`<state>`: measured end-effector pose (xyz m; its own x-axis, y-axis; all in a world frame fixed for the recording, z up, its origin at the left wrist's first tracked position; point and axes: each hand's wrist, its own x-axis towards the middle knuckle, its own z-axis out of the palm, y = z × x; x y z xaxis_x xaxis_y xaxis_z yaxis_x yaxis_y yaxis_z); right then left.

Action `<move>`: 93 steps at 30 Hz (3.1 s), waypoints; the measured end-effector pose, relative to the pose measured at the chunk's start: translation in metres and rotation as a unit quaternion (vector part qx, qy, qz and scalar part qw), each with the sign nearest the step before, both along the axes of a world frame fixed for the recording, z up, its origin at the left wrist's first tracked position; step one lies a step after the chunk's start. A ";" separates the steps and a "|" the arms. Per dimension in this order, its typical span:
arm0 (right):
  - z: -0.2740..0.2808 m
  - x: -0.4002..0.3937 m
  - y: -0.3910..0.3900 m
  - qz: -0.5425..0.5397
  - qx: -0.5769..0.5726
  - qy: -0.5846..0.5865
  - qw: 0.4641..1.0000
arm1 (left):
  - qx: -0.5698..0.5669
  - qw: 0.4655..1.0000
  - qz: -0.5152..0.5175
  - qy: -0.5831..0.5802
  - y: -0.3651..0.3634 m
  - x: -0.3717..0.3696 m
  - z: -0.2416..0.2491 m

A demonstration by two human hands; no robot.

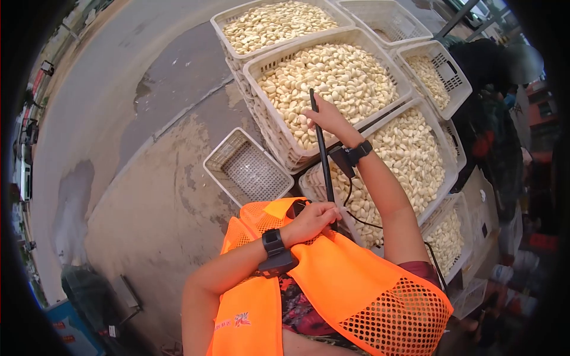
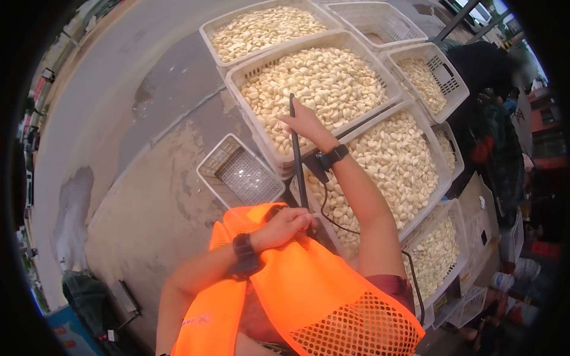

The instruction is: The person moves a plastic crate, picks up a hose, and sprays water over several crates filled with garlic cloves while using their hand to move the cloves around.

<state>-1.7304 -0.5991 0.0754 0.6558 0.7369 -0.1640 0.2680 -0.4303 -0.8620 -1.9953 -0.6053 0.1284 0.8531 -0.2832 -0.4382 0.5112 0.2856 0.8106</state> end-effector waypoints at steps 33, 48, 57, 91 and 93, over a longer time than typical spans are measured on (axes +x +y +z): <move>0.049 -0.119 -0.017 -0.079 -0.053 0.291 0.952 | -0.363 0.913 -0.163 -0.089 0.001 -0.137 0.024; 0.054 -0.108 -0.034 -0.036 -0.014 0.312 0.949 | -0.292 0.931 -0.161 -0.151 -0.052 -0.109 0.024; 0.042 -0.082 -0.036 0.030 0.006 0.352 0.935 | -0.277 0.947 -0.079 -0.139 -0.076 -0.095 0.030; 0.041 -0.073 -0.085 0.074 -0.029 0.376 0.923 | -0.345 0.920 -0.124 -0.140 -0.118 -0.079 0.052; 0.043 -0.074 -0.085 0.064 -0.032 0.370 0.926 | -0.335 0.923 -0.126 -0.140 -0.119 -0.079 0.050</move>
<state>-1.8044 -0.6838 0.1182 0.2534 0.7737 -0.5806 -0.3343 -0.4932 -0.8031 -2.0743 -0.7248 0.1784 0.7765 -0.6153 0.1357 0.4262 0.6716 0.6061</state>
